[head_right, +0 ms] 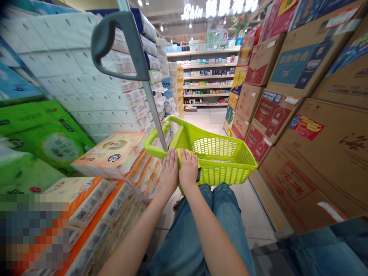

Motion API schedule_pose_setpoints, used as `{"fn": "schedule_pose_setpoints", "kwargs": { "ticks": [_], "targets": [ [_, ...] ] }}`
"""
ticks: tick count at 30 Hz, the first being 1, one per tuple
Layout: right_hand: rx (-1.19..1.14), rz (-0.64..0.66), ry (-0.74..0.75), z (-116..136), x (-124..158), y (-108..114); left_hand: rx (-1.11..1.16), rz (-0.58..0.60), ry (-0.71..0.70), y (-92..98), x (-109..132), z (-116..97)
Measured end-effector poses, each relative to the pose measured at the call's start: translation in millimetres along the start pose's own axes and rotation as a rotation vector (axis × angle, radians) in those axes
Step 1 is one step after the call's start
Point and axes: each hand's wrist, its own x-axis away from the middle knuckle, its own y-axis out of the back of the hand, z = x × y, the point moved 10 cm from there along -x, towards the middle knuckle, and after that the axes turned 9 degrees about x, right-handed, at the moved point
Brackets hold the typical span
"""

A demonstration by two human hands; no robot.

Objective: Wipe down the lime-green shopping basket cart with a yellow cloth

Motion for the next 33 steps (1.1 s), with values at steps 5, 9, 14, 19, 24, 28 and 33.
{"fn": "schedule_pose_setpoints", "kwargs": {
  "ticks": [5, 9, 14, 19, 24, 28, 33],
  "targets": [
    [-0.028, -0.006, 0.048, 0.3, 5.3, 3.2, -0.004, 0.009, -0.015, 1.2, 0.6, -0.5],
    [0.062, -0.051, 0.016, -59.9, 25.5, 5.8, 0.018, 0.015, -0.014, 1.4, 0.9, -1.0],
    [0.119, -0.090, -0.114, -114.1, 40.1, 7.2, 0.047, 0.007, -0.006, 0.8, 0.6, -1.3],
    [0.033, -0.038, -0.073, -56.9, 21.6, 0.3, 0.043, 0.000, -0.004, -1.1, 0.8, -0.6],
    [-0.069, -0.037, 0.035, 12.7, 3.6, 2.7, 0.013, -0.017, -0.005, 0.2, 0.9, 0.7],
    [-0.040, -0.048, 0.085, -0.4, 11.3, 4.7, 0.038, -0.002, -0.013, 1.7, 0.7, -0.4],
    [0.105, -0.104, 0.044, -73.5, 33.8, 4.8, 0.063, 0.006, 0.001, 3.6, 0.8, -0.7]
  ]
}}
